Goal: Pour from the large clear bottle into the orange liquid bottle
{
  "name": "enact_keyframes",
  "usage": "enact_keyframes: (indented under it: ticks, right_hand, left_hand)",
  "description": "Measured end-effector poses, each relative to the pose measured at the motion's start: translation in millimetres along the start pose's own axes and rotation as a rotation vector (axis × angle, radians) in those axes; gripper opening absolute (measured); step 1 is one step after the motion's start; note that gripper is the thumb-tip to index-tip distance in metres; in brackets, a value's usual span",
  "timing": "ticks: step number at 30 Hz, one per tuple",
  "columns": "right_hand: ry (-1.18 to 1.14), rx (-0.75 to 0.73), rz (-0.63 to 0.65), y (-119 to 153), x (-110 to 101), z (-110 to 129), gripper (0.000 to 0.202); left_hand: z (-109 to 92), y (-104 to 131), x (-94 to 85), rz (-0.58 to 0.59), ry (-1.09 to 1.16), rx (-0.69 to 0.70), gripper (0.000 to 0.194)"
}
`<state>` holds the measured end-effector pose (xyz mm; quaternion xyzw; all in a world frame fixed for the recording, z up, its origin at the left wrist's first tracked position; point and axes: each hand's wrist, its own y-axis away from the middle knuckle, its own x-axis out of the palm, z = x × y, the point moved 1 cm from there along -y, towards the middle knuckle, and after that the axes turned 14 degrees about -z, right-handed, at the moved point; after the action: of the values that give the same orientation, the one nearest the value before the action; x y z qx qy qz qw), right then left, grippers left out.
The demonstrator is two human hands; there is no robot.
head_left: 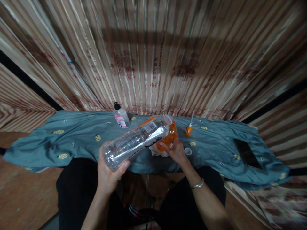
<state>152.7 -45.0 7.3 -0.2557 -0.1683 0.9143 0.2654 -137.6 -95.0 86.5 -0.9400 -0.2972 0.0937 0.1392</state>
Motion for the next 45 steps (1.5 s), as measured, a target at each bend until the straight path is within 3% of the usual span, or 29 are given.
enact_keyframes:
  ticks: [15,36,45]
  right_hand:
    - [0.009,0.056,0.028,-0.6,-1.4,0.0,0.085]
    - [0.009,0.015,0.013,-1.0,0.1,-1.2,0.081]
    - [0.008,-0.014,-0.006,-1.4,0.3,-1.9,0.081]
  left_hand:
    - [-0.5,0.7,-1.6,0.005,-0.015,0.016,0.094]
    - [-1.1,-0.4,-1.0,0.001,-0.054,0.065,0.095]
    - [-3.1,0.3,-2.1,0.01,-0.046,0.018,0.098]
